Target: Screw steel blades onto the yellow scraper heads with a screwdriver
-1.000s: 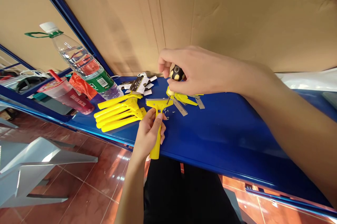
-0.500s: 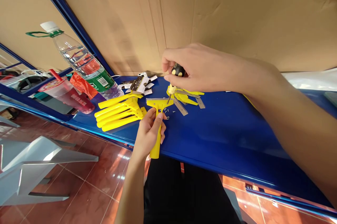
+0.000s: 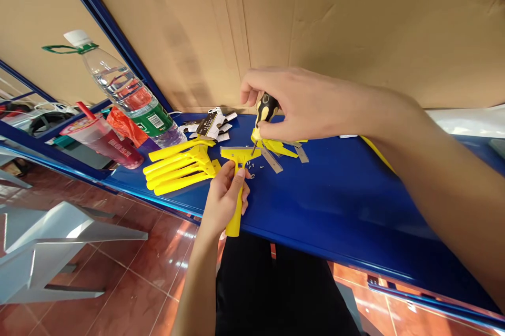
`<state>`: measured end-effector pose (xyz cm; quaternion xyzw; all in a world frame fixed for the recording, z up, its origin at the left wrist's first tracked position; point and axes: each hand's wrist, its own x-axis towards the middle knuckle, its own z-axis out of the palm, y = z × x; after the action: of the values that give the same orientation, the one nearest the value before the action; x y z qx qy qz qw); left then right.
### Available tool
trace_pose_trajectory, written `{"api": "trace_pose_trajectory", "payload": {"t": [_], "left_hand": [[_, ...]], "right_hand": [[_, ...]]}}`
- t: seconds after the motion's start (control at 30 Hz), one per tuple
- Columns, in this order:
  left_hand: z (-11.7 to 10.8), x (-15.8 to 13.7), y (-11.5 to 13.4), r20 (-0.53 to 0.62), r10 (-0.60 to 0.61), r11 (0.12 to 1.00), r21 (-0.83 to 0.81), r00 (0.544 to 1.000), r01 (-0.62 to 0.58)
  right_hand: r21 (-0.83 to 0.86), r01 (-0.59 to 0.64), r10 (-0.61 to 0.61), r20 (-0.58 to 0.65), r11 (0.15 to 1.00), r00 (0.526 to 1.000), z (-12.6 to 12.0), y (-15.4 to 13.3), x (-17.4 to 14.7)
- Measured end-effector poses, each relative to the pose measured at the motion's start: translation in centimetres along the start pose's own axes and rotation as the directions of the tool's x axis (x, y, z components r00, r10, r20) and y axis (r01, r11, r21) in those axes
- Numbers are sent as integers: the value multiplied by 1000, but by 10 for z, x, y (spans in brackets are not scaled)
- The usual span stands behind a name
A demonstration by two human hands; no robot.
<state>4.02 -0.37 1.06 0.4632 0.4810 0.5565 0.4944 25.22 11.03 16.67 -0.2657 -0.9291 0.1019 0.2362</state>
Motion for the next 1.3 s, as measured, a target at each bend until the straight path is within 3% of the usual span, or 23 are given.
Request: {"api": "trace_pose_trajectory", "payload": {"t": [0.17, 0.53, 0.7, 0.87, 1.1, 1.3], "left_hand": [[0, 0, 0, 3, 8, 1000, 1, 1000, -8], [0, 1, 0, 7, 2, 1000, 10, 1000, -2], [-2, 2, -2, 28, 8, 1000, 14, 1000, -8], [-3, 3, -5, 35, 21, 1000, 12, 999, -21], [-3, 3, -6, 37, 21, 1000, 17, 999, -22], [-3, 1, -4, 31, 18, 1000, 5, 999, -18]], "right_hand": [[-123, -50, 48, -22, 991, 999, 1, 0, -3], [-74, 71, -70, 21, 995, 997, 4, 6, 1], [-90, 30, -30, 4, 996, 1000, 5, 5, 1], [-128, 97, -98, 1, 987, 995, 7, 10, 1], [-124, 107, -103, 37, 987, 994, 7, 8, -1], [-133, 34, -30, 31, 990, 999, 0, -5, 0]]}}
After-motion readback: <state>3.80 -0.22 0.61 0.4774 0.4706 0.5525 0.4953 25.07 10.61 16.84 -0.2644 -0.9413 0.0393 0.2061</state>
